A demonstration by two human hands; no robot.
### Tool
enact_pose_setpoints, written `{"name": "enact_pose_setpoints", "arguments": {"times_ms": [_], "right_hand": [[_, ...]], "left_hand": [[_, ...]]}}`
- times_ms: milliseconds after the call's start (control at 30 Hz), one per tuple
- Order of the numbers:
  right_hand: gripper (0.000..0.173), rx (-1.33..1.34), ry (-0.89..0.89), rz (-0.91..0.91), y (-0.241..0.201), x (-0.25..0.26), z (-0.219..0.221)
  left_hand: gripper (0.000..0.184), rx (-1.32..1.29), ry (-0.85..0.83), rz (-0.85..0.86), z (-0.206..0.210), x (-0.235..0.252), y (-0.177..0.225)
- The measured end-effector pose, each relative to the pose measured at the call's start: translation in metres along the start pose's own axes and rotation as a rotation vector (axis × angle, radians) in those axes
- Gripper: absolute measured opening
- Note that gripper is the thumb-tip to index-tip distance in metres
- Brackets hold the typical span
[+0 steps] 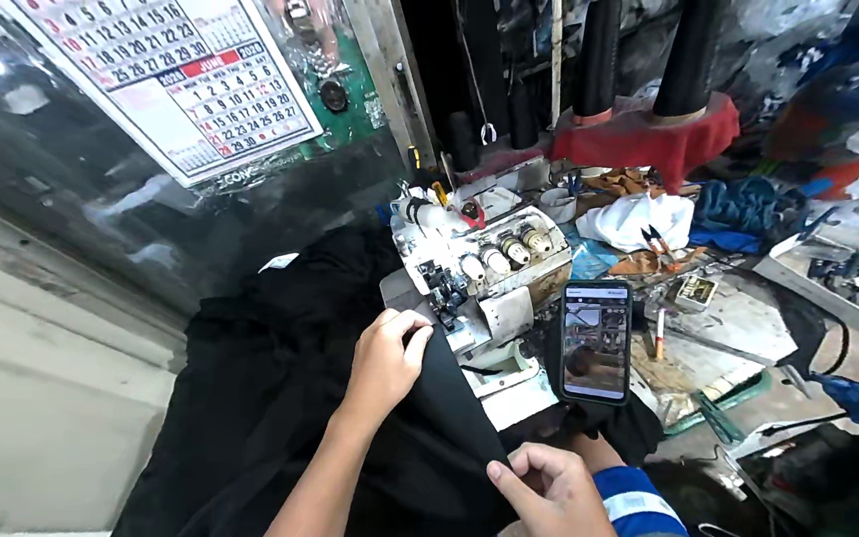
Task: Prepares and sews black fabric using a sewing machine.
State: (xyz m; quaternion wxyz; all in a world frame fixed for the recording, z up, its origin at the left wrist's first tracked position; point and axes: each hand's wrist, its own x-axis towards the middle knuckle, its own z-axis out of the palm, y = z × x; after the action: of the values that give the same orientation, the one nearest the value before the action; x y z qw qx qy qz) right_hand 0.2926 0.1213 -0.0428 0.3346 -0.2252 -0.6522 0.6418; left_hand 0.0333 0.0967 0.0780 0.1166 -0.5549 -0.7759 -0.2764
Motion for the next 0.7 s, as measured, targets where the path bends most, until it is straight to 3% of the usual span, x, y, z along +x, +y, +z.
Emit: {"name": "enact_pose_setpoints", "arguments": {"times_ms": [200,333,400,500,600,700], "right_hand": [[0.028,0.022,0.067,0.047,0.001,0.008,0.001],[0.031,0.090,-0.105,0.161,0.009,0.017,-0.005],[0.019,0.127,-0.169,0.176,0.014,0.021,-0.007],[0.016,0.175,-0.202,0.131,0.007,0.017,-0.010],[0.014,0.203,-0.142,0.133,-0.005,0.020,-0.011],[0.017,0.191,-0.003,0.141,-0.001,0.035,-0.007]], "left_hand": [[0.009,0.026,-0.061,-0.079,-0.003,0.004,0.009],[0.010,0.044,-0.163,-0.129,-0.005,0.009,0.013],[0.013,0.052,-0.172,-0.119,-0.006,0.009,0.012],[0.013,0.051,-0.176,-0.107,-0.007,0.010,0.005],[0.015,0.070,-0.179,-0.164,-0.003,0.024,0.004],[0.018,0.135,-0.038,-0.183,0.018,0.032,0.009]]}}
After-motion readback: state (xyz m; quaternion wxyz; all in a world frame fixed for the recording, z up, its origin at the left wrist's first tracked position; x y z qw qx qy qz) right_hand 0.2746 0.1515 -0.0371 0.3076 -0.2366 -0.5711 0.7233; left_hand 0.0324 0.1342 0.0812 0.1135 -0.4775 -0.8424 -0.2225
